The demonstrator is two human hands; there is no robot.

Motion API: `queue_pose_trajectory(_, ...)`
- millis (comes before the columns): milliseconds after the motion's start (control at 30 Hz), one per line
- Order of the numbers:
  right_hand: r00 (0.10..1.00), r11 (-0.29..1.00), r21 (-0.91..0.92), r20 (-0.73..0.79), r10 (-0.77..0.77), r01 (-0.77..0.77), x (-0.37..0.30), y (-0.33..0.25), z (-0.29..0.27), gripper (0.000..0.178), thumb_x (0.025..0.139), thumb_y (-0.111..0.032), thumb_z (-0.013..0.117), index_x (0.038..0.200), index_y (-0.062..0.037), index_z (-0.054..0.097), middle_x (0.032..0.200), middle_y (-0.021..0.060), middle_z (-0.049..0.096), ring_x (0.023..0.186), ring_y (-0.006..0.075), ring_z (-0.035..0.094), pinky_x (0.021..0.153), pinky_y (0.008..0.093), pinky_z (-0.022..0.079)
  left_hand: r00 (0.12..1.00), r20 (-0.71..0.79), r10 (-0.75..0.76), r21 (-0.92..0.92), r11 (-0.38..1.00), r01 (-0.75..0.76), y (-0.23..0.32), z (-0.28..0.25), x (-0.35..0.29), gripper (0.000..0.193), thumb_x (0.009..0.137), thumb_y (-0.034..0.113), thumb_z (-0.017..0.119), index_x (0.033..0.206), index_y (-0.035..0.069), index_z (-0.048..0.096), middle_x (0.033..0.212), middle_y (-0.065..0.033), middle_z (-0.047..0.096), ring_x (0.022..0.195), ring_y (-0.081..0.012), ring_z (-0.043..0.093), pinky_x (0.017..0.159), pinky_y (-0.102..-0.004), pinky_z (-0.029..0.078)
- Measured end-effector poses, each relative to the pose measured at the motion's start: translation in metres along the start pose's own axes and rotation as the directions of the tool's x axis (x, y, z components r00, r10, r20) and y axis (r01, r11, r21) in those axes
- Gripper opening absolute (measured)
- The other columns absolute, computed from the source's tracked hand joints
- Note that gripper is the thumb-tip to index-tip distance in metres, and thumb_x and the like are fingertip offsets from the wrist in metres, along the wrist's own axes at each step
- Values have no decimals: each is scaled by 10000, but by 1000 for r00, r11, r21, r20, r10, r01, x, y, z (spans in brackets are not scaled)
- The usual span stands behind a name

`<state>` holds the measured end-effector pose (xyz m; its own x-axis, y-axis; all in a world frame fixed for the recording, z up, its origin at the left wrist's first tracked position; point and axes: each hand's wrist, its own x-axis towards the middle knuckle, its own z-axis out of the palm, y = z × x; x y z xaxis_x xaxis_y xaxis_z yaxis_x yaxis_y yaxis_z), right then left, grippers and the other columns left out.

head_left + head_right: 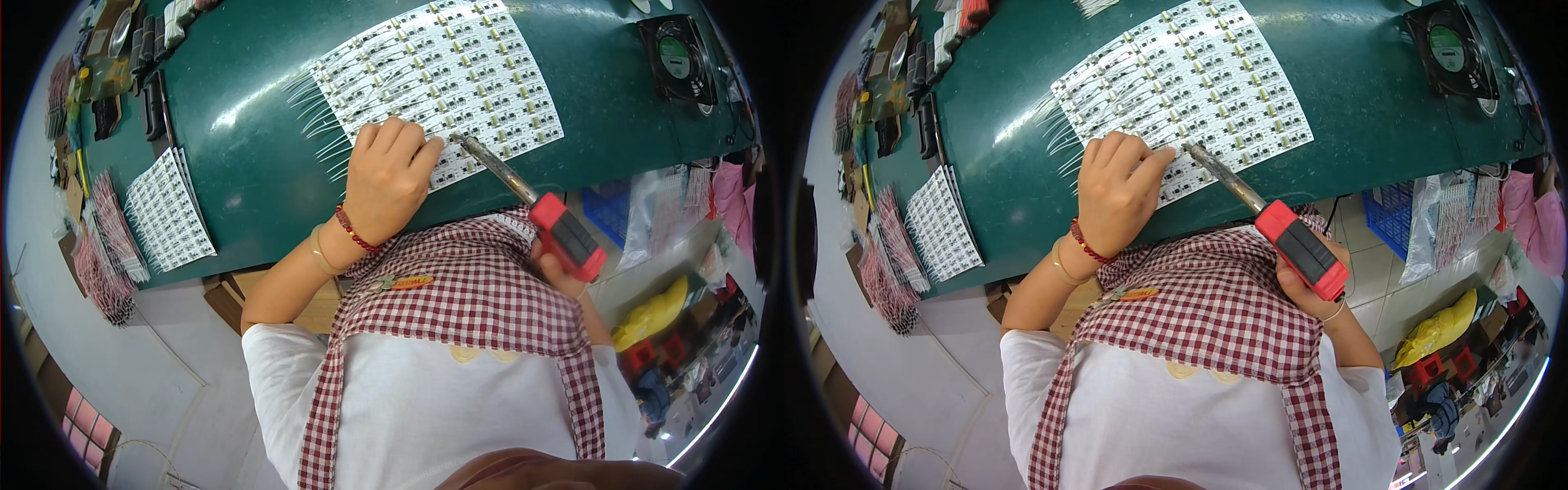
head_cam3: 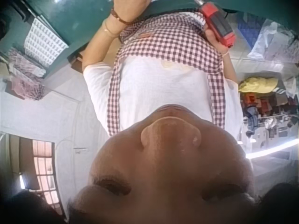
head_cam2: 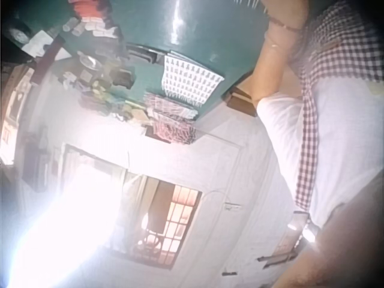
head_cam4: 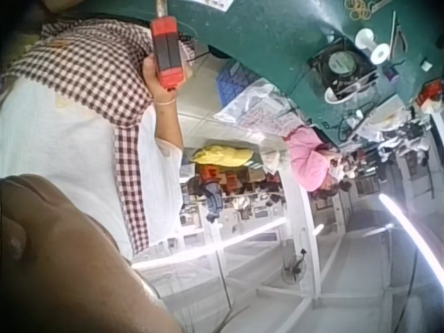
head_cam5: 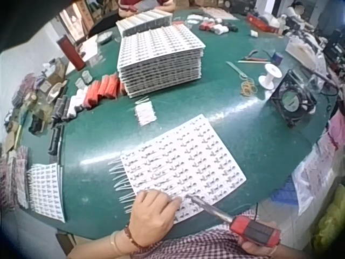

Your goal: The person assembles electronic components onto LED lighting strips by hand, then solders them in place with a soldering iron and solder wire.

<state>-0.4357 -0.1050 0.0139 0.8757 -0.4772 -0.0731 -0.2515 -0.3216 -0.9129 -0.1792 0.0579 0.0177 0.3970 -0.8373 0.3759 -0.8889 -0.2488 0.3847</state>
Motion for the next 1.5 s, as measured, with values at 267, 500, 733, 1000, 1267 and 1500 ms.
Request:
queue_pose_trajectory(267, 1000, 1000, -11, 20, 14, -14, -1, 3, 1, 182, 779, -196, 682, 871, -40, 685, 803, 106, 670, 659, 264, 658, 578, 321, 519, 1000, 3, -11, -9, 1000, 11, 0, 2, -1, 242, 676, -22, 690, 900, 69, 671, 720, -27, 477, 704, -206, 486, 630, -338, 354)
queue_pose_trajectory(500, 997, 1000, 21, 77, 18, -20, -4, 4, -9, 227, 817, -269, 682, 839, -43, 681, 754, 86, 665, 660, 246, 657, 591, 323, 514, 999, 38, -25, 44, 999, 23, 2, -2, 0, 212, 684, 4, 699, 876, 88, 667, 733, -20, 487, 715, -200, 494, 640, -333, 352)
queue_pose_trajectory(733, 997, 998, 52, 74, 23, -27, -3, 2, -8, 274, 830, -309, 676, 843, -35, 682, 757, 90, 665, 656, 242, 654, 594, 322, 511, 999, -19, -42, 5, 999, 42, 4, 1, -5, 205, 681, 21, 719, 865, 89, 657, 750, -23, 504, 729, -205, 501, 638, -337, 365)
queue_pose_trajectory(1000, 999, 992, -125, 45, 16, -11, -8, 6, -4, 194, 728, -129, 718, 900, -43, 698, 827, 111, 683, 695, 261, 678, 611, 315, 536, 999, -44, -28, 28, 999, 29, 8, 4, -7, 220, 667, 5, 719, 862, 88, 660, 743, -25, 491, 730, -211, 498, 631, -338, 355)
queue_pose_trajectory(1267, 998, 998, -63, 65, -3, 7, 0, -3, -4, 197, 703, -73, 689, 896, -32, 692, 824, 114, 674, 665, 254, 671, 586, 304, 534, 999, -29, -29, 22, 999, 30, 9, 3, -4, 210, 664, -7, 705, 849, 83, 663, 733, -27, 484, 717, -207, 490, 638, -341, 345)
queue_pose_trajectory(1500, 998, 997, -51, 35, -52, 54, -3, 0, -4, 201, 780, -205, 687, 873, -27, 685, 810, 109, 669, 646, 257, 660, 577, 312, 525, 999, 9, -40, 20, 999, 40, 8, 1, -2, 186, 671, 0, 695, 830, 89, 658, 726, -23, 483, 716, -201, 491, 638, -337, 335)
